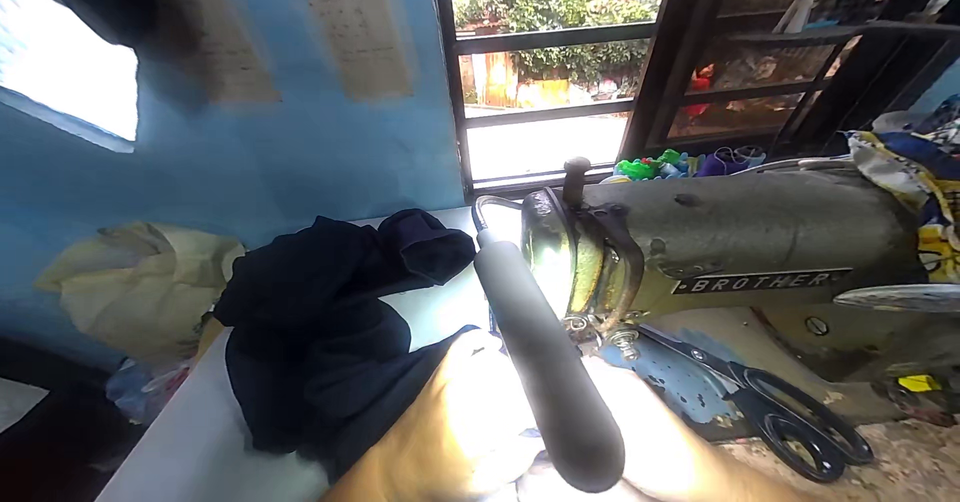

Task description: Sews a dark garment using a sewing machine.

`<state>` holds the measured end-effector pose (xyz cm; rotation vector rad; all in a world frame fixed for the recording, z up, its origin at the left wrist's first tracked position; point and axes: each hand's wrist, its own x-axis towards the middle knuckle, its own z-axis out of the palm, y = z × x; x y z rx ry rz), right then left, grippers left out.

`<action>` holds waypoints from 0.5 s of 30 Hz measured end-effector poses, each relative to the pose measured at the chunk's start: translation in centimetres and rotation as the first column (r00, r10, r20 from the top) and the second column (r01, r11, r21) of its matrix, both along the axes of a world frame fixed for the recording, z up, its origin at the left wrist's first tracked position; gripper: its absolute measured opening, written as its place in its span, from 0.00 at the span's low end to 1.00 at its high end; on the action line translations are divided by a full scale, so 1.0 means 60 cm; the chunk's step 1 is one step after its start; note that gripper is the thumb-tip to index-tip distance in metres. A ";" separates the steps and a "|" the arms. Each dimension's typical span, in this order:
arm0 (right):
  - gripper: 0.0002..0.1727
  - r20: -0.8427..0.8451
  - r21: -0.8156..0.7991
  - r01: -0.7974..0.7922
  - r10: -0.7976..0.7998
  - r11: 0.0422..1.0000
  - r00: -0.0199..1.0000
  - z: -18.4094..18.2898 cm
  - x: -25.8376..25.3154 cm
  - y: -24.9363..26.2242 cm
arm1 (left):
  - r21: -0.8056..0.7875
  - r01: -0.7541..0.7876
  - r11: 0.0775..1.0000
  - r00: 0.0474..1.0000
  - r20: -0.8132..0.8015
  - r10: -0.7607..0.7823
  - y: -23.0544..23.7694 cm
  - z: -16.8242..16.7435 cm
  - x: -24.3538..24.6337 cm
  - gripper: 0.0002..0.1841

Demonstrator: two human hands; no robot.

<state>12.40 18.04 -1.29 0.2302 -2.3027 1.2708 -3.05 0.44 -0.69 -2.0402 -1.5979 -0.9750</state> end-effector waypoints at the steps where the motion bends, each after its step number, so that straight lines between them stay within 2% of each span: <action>1: 0.08 -0.048 0.019 -0.012 0.013 1.000 0.999 -0.001 -0.001 0.003 | 0.006 -0.032 0.999 0.999 -0.013 0.032 -0.004 0.004 0.002 0.15; 5: 0.10 -0.162 0.136 -0.092 0.113 0.986 0.980 -0.002 0.001 0.010 | 0.032 -0.087 0.996 0.996 -0.029 0.088 -0.014 0.002 0.012 0.14; 10: 0.11 -0.230 0.324 -0.009 0.088 0.946 0.969 0.001 0.006 0.004 | 0.040 -0.083 0.996 0.992 -0.092 0.087 -0.012 0.000 0.028 0.16; 13: 0.12 -0.315 0.385 0.039 0.091 0.922 0.945 0.005 0.020 -0.004 | 0.060 -0.093 0.994 0.992 -0.079 0.098 -0.005 0.012 0.056 0.18; 15: 0.14 -0.333 0.456 0.030 0.139 0.890 0.933 0.004 0.030 0.000 | -0.074 -0.062 0.995 0.997 -0.040 0.059 -0.004 0.032 0.069 0.18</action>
